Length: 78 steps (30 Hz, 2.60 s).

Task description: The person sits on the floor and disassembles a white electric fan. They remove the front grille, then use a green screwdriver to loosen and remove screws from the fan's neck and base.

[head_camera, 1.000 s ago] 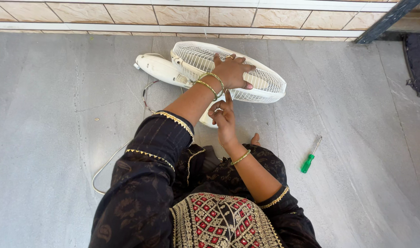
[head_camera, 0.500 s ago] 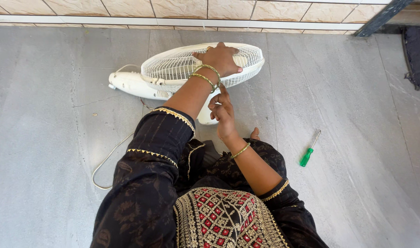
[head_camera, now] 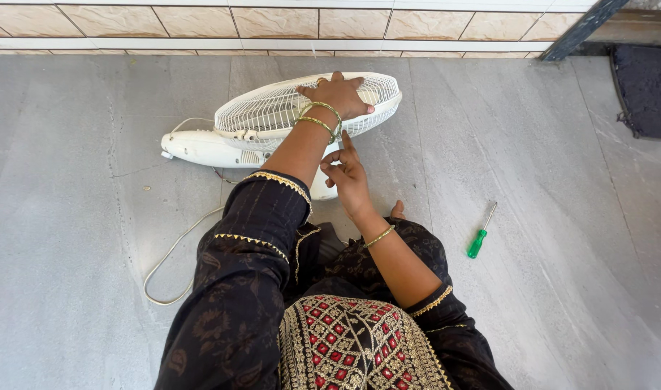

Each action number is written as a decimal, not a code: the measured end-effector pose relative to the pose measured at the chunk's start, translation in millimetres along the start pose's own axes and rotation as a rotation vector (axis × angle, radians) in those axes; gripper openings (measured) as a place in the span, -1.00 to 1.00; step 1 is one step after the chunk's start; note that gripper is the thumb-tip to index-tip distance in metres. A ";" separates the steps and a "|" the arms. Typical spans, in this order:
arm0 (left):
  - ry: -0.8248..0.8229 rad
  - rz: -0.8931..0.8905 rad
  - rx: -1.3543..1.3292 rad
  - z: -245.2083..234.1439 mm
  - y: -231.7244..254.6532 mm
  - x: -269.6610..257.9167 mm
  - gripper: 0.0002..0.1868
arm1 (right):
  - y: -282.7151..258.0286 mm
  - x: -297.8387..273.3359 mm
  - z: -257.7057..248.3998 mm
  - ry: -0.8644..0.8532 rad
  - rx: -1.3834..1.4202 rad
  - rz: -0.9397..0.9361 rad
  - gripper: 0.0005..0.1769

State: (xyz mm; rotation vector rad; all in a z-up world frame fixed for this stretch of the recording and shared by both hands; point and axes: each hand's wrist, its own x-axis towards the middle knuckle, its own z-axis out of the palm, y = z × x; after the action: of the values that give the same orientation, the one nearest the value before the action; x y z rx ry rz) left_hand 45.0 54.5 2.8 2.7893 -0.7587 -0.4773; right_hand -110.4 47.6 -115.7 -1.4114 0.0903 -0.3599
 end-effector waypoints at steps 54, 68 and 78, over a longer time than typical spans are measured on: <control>0.220 0.170 -0.016 29.1 -37.5 5.3 0.22 | 7.6 18.0 -20.3 0.035 -0.091 0.099 -0.42; 0.251 0.238 0.099 29.5 -41.5 -5.2 0.15 | -1.9 20.6 -18.1 -0.023 -0.142 0.116 -0.42; 0.370 0.300 0.149 33.6 -46.9 -3.8 -0.10 | 4.1 13.6 -12.7 0.035 -0.145 0.056 -0.29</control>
State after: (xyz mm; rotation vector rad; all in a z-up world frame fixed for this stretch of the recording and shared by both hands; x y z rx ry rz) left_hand 51.0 92.3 -40.6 2.7037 -1.1292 0.1505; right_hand -100.3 32.0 -119.7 -1.5429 0.1872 -0.3366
